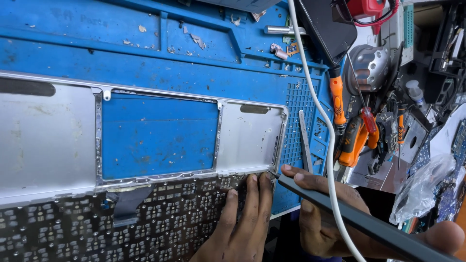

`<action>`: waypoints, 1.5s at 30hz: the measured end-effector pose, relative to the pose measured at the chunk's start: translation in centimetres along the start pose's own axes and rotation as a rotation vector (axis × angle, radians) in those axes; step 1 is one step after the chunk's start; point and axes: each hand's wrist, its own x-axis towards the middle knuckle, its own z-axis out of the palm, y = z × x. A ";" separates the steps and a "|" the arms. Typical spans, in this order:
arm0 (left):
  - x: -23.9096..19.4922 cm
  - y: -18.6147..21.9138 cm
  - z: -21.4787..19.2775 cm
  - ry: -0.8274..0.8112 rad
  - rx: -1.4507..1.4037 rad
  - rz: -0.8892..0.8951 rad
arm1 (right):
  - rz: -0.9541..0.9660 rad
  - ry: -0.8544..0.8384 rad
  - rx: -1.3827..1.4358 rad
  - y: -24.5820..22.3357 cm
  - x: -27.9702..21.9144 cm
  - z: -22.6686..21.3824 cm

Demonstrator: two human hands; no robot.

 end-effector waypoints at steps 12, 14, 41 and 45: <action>0.6 -1.0 -0.4 0.133 0.009 -0.031 | -0.118 -0.007 -0.030 0.8 0.4 -0.1; 0.5 -1.0 -0.6 0.140 0.022 -0.024 | -0.107 0.012 0.061 1.1 0.1 0.2; 0.1 -0.1 -1.0 0.097 0.042 -0.007 | 0.031 0.451 0.513 2.0 -6.0 -0.4; 0.2 -0.2 -0.7 0.078 0.080 -0.004 | -0.022 0.486 0.360 2.1 -5.8 0.1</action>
